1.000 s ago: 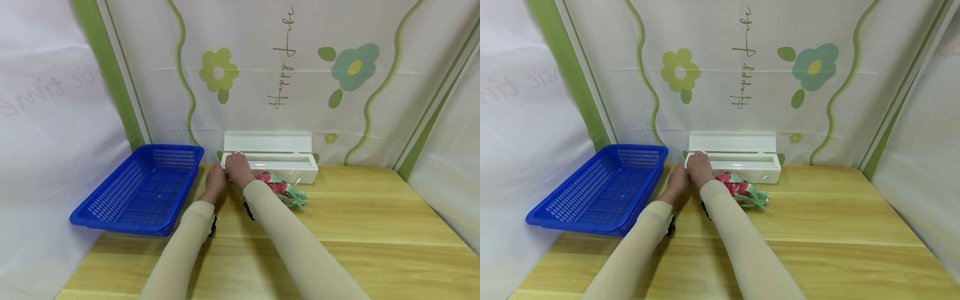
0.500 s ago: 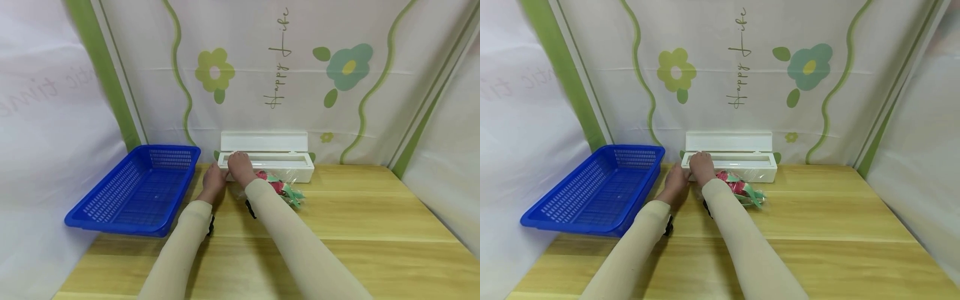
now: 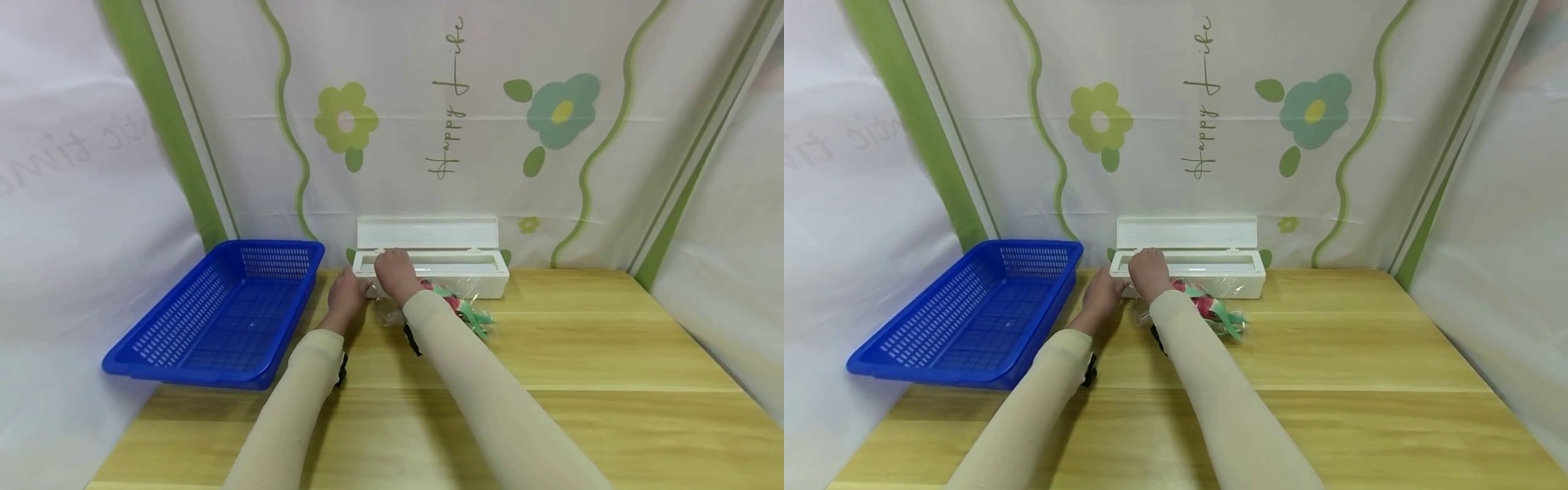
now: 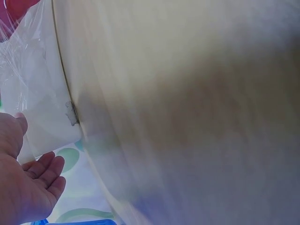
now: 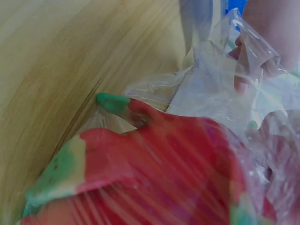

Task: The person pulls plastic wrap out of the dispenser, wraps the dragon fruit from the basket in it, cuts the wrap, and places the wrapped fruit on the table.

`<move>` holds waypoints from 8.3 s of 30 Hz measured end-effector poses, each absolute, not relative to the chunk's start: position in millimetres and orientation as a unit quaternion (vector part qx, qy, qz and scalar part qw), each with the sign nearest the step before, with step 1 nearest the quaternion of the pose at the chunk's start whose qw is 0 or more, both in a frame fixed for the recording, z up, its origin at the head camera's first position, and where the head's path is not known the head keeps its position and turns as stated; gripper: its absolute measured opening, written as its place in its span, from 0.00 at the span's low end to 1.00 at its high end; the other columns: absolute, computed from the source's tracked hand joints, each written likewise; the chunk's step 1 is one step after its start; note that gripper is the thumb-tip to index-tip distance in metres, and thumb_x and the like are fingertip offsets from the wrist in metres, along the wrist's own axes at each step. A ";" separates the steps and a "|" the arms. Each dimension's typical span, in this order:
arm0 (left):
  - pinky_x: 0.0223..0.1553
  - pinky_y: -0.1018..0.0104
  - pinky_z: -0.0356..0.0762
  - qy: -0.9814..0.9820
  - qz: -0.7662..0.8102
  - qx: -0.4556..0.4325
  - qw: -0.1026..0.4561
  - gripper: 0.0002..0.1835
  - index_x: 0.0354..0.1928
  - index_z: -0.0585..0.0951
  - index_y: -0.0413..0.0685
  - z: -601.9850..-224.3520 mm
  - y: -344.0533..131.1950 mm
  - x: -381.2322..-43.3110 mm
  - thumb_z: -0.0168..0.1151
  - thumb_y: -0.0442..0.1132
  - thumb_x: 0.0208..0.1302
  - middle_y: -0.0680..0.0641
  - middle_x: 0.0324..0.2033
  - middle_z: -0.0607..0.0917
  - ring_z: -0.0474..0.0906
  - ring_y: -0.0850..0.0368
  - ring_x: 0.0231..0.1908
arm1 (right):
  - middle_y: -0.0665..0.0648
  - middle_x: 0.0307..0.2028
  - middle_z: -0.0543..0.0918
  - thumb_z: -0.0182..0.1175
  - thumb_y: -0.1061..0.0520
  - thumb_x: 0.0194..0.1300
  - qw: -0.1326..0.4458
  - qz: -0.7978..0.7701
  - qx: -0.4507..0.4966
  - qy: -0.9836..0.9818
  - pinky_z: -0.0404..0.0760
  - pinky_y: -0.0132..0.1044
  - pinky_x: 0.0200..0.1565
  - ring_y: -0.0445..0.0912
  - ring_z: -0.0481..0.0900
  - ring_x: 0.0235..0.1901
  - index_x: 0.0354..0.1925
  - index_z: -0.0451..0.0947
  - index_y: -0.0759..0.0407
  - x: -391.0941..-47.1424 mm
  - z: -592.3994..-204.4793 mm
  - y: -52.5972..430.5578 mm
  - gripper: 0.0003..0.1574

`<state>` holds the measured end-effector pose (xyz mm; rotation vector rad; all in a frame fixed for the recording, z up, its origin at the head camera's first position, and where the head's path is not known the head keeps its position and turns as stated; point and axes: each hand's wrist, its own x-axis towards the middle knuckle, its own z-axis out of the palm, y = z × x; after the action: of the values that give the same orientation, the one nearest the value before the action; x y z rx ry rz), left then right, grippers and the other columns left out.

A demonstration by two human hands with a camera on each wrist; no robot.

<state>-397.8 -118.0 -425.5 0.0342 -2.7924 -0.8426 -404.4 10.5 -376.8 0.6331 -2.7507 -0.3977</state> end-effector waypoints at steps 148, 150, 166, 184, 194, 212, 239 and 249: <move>0.51 0.47 0.73 -0.959 -0.261 -0.010 0.105 0.23 0.54 0.70 0.33 -425.8 -121.9 -393.8 0.56 0.47 0.72 0.34 0.47 0.78 0.75 0.38 0.50 | 0.57 0.30 0.72 0.52 0.75 0.60 0.084 -0.021 0.250 -0.964 0.72 0.49 0.45 0.53 0.71 0.35 0.32 0.71 0.64 -401.4 -377.0 205.8 0.09; 0.51 0.47 0.73 -0.959 -0.263 -0.012 0.105 0.23 0.54 0.70 0.33 -424.7 -121.6 -392.7 0.56 0.47 0.72 0.34 0.47 0.78 0.75 0.38 0.50 | 0.57 0.30 0.73 0.52 0.75 0.60 0.084 -0.021 0.249 -0.965 0.72 0.49 0.46 0.54 0.71 0.36 0.32 0.71 0.64 -400.5 -376.4 206.5 0.09; 0.50 0.48 0.73 -0.959 -0.259 -0.011 0.113 0.24 0.54 0.69 0.32 -422.5 -120.3 -393.1 0.57 0.48 0.71 0.34 0.46 0.78 0.75 0.38 0.50 | 0.58 0.31 0.73 0.55 0.74 0.58 0.073 -0.016 0.211 -0.975 0.73 0.49 0.41 0.56 0.73 0.38 0.32 0.71 0.62 -401.0 -376.1 216.9 0.09; 0.52 0.48 0.72 -0.957 -0.267 -0.009 0.109 0.25 0.57 0.69 0.31 -422.9 -121.1 -389.9 0.57 0.47 0.71 0.33 0.48 0.77 0.74 0.38 0.51 | 0.57 0.28 0.71 0.54 0.74 0.61 0.083 -0.021 0.220 -0.972 0.74 0.47 0.37 0.53 0.70 0.31 0.32 0.71 0.66 -393.2 -378.3 241.1 0.07; 0.51 0.49 0.73 -0.960 -0.263 -0.008 0.099 0.25 0.56 0.69 0.32 -421.7 -118.3 -392.2 0.56 0.48 0.72 0.34 0.47 0.77 0.75 0.39 0.50 | 0.59 0.29 0.72 0.54 0.73 0.64 0.081 -0.017 0.214 -0.973 0.74 0.51 0.41 0.56 0.72 0.35 0.33 0.71 0.67 -392.0 -378.5 249.1 0.04; 0.49 0.49 0.73 -0.960 -0.257 -0.010 0.108 0.24 0.53 0.70 0.31 -419.9 -118.1 -394.5 0.56 0.47 0.71 0.34 0.46 0.78 0.76 0.39 0.48 | 0.61 0.32 0.76 0.53 0.73 0.65 0.075 0.043 0.191 -0.978 0.75 0.51 0.43 0.57 0.74 0.36 0.36 0.71 0.70 -386.0 -379.0 265.6 0.03; 0.55 0.47 0.70 -0.963 -0.251 -0.031 0.097 0.28 0.59 0.68 0.31 -420.7 -125.5 -389.5 0.54 0.50 0.72 0.33 0.51 0.76 0.73 0.37 0.54 | 0.70 0.45 0.77 0.51 0.63 0.72 0.097 0.105 0.168 -0.975 0.70 0.57 0.53 0.63 0.72 0.47 0.50 0.71 0.75 -386.8 -391.1 266.9 0.15; 0.54 0.46 0.71 -0.961 -0.254 -0.046 0.098 0.29 0.60 0.69 0.33 -417.9 -130.2 -389.3 0.56 0.51 0.71 0.34 0.51 0.78 0.74 0.38 0.53 | 0.71 0.47 0.76 0.52 0.61 0.73 0.120 0.111 0.173 -0.971 0.70 0.56 0.53 0.63 0.70 0.48 0.52 0.70 0.75 -380.6 -390.8 269.4 0.17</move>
<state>-389.3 -130.2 -417.9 -0.1375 -2.8452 -0.7514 -380.6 269.4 -390.8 0.5057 -2.8383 0.3235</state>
